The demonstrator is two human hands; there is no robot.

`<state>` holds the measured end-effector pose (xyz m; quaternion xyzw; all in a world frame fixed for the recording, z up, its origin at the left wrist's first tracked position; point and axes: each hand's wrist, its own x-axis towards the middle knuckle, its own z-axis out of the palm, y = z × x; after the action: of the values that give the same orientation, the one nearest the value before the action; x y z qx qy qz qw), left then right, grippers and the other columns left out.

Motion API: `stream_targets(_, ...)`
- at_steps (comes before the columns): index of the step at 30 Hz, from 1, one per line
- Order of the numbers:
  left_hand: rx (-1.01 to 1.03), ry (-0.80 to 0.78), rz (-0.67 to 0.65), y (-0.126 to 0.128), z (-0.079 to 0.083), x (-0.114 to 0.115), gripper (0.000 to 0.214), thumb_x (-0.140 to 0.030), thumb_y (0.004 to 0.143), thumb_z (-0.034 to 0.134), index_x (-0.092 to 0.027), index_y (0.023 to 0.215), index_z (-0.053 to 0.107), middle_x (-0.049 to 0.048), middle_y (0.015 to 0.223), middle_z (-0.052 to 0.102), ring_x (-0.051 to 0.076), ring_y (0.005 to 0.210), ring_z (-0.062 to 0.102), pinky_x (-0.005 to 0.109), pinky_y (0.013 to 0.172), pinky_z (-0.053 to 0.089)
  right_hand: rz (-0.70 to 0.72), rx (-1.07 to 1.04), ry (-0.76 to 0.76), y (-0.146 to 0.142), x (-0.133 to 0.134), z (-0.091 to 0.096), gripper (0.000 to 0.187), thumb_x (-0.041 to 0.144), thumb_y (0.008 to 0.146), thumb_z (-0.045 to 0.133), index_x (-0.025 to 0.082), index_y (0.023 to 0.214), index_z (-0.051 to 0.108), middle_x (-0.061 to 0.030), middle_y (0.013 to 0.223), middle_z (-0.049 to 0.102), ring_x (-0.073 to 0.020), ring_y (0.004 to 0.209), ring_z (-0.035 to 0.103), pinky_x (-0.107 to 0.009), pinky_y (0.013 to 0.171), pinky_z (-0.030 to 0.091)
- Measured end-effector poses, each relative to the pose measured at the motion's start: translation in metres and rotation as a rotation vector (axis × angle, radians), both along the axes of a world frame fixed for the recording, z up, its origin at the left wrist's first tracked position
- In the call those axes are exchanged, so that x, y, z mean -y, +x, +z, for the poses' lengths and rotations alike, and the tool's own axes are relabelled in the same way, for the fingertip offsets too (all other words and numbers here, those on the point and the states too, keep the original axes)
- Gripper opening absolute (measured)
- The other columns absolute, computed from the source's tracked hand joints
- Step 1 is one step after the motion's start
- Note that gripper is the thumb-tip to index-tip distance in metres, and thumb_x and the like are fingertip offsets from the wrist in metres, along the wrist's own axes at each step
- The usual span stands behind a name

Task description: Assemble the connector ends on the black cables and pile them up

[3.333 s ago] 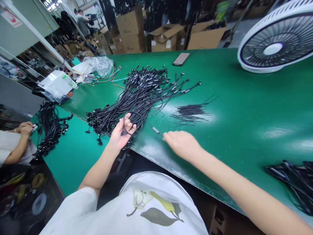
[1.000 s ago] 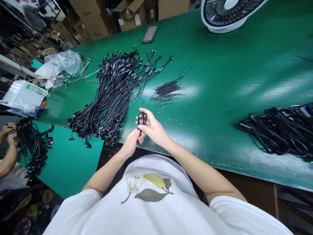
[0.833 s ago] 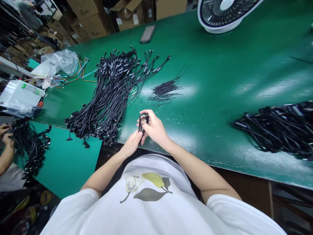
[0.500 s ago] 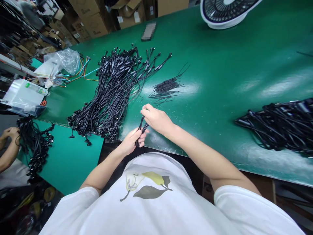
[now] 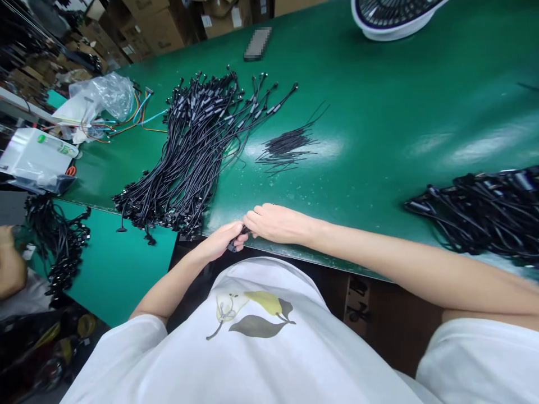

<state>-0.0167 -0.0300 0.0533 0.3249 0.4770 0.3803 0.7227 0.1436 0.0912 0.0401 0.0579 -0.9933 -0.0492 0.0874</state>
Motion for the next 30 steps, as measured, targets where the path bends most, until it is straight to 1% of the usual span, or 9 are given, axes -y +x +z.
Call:
stream_targets(4,-0.161,0.003,-0.177,-0.006,0.003,0.003,0.048,-0.062,0.086,0.046,-0.015,0.085,0.053,-0.0034,0.068,0.039,0.009,0.060,0.036,0.024,0.059,0.037,0.110,0.043,-0.020,0.003,-0.002,0.001,0.038,0.036,0.102,0.028,0.015,0.084,0.054,-0.0032,0.073,0.052,-0.0154,0.060,0.042,-0.031,0.057,0.025)
stream_targets(8,-0.246,0.048,-0.289,-0.010,0.011,0.001,0.048,-0.062,0.083,0.052,-0.015,0.086,0.056,-0.0007,0.071,0.048,0.011,0.067,0.045,0.026,0.065,0.041,0.175,-0.018,-0.017,0.003,-0.003,0.015,0.035,0.028,0.103,0.026,0.016,0.085,0.054,-0.0023,0.073,0.050,-0.0155,0.065,0.043,-0.032,0.067,0.031)
stream_targets(12,-0.007,-0.071,-0.215,-0.007,0.013,0.002,0.049,-0.064,0.084,0.049,-0.015,0.081,0.053,-0.0041,0.066,0.038,0.010,0.061,0.039,0.027,0.067,0.045,0.141,-0.132,0.020,0.005,-0.001,0.030,0.031,0.014,0.099,0.027,0.017,0.089,0.056,-0.0009,0.074,0.050,-0.0160,0.072,0.044,-0.038,0.093,0.030)
stream_targets(16,0.244,-0.170,-0.102,-0.002,0.011,0.003,0.047,-0.062,0.081,0.057,-0.016,0.078,0.048,-0.0020,0.070,0.043,0.011,0.068,0.050,0.029,0.071,0.050,0.068,-0.189,0.032,0.006,-0.002,0.034,0.029,0.014,0.098,0.030,0.017,0.088,0.056,0.0000,0.073,0.049,-0.0158,0.071,0.043,-0.039,0.099,0.029)
stream_targets(18,0.343,-0.240,-0.085,-0.001,0.013,0.004,0.046,-0.059,0.078,0.063,-0.016,0.079,0.048,-0.0019,0.069,0.044,0.011,0.064,0.051,0.024,0.059,0.048,0.073,-0.204,0.037,0.007,-0.005,0.035,0.027,0.015,0.098,0.031,0.017,0.091,0.057,0.0002,0.074,0.050,-0.0157,0.072,0.043,-0.039,0.100,0.029)
stream_targets(21,0.408,-0.299,-0.057,0.001,0.018,0.005,0.043,-0.052,0.076,0.070,-0.014,0.083,0.051,-0.0069,0.062,0.033,0.005,0.049,0.034,0.015,0.043,0.030,0.125,-0.202,0.043,0.007,-0.012,0.038,0.026,0.015,0.097,0.032,0.017,0.098,0.058,0.0006,0.075,0.051,-0.0158,0.073,0.044,-0.041,0.102,0.027)
stream_targets(24,0.329,-0.252,0.021,0.005,0.017,0.006,0.042,-0.051,0.076,0.070,-0.013,0.083,0.052,-0.0086,0.060,0.028,0.003,0.047,0.025,0.014,0.041,0.022,0.139,-0.183,0.024,0.008,-0.015,0.037,0.027,0.019,0.100,0.031,0.017,0.097,0.058,-0.0002,0.076,0.053,-0.0161,0.074,0.045,-0.039,0.096,0.030)
stream_targets(26,0.201,-0.187,0.073,0.008,0.012,0.007,0.043,-0.054,0.076,0.067,-0.014,0.080,0.051,-0.0086,0.058,0.029,0.004,0.046,0.025,0.015,0.041,0.023,0.097,-0.186,-0.002,0.008,-0.013,0.029,0.029,0.026,0.101,0.032,0.017,0.090,0.058,-0.0010,0.074,0.052,-0.0162,0.071,0.044,-0.034,0.082,0.033)
stream_targets(30,-0.015,-0.083,0.082,0.011,-0.003,0.007,0.046,-0.058,0.075,0.064,-0.015,0.076,0.051,-0.0084,0.057,0.033,0.004,0.046,0.029,0.017,0.041,0.025,-0.018,-0.223,-0.034,0.009,0.002,0.001,0.032,0.025,0.100,0.035,0.018,0.075,0.054,-0.0010,0.067,0.050,-0.0157,0.060,0.037,-0.032,0.061,0.022)
